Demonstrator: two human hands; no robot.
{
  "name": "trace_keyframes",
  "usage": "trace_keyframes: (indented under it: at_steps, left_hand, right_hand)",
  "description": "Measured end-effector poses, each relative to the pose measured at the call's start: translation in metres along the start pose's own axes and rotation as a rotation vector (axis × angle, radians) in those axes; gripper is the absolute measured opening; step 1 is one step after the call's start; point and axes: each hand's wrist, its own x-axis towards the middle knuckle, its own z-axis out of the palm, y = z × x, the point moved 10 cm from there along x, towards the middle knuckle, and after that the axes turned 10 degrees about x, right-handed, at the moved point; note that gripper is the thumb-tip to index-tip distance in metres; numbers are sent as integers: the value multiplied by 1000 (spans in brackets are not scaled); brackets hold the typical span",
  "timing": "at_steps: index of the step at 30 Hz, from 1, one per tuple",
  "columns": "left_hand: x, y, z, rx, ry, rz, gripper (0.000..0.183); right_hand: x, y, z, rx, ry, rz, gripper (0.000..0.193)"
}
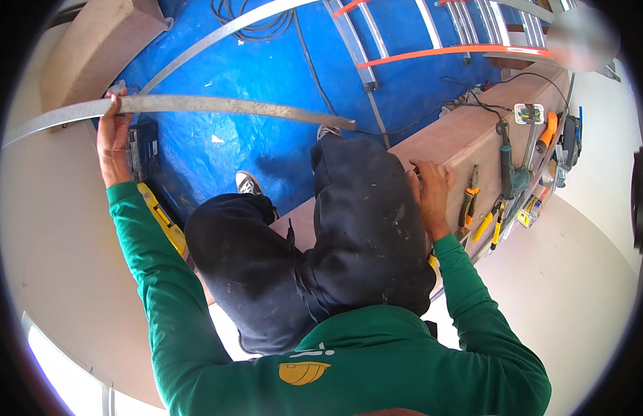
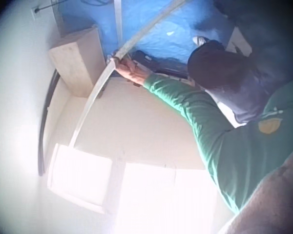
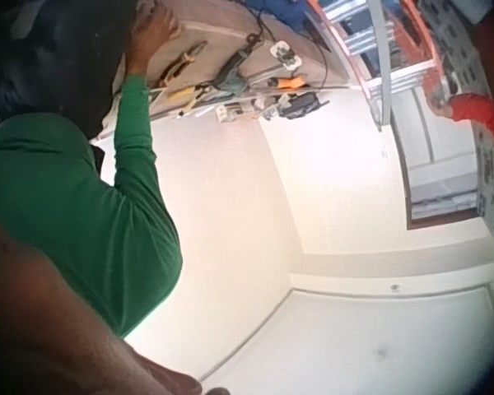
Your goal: The person sits on the floor and uses yellow-handled tin snips to cut a long silver metal strip into shorter pieces. They repeatedly position the strip on their lap, cut it, and set the cut pieces aside on the floor.
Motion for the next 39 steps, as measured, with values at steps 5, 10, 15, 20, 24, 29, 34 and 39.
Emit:
trace_keyframes:
  at_steps: [5,10,15,20,24,29,34,39]
  left_hand:
    - [33,8,-1,99,-46,29,43]
    - [103,-70,-80,35,173,-214,39]
    - [75,-144,-155,-23,395,-424,42]
    - [67,-160,-153,38,383,-322,51]
    - [56,-161,-131,116,437,-394,56]
    - [-15,-202,-111,273,419,-582,73]
    - [-135,-259,-34,235,-30,-580,79]
    - [-251,-156,55,365,-169,-298,71]
  right_hand:
    - [2,-3,4,-43,-20,-22,23]
    - [2,-4,0,-51,1,-26,22]
    - [2,-3,0,-35,-12,-5,24]
    - [4,-4,1,-31,-27,2,23]
    - [4,-3,1,-29,-35,6,22]
    - [2,2,2,-2,-25,28,23]
    - [-1,4,0,-12,12,8,22]
    - [-7,1,-4,5,99,-54,19]
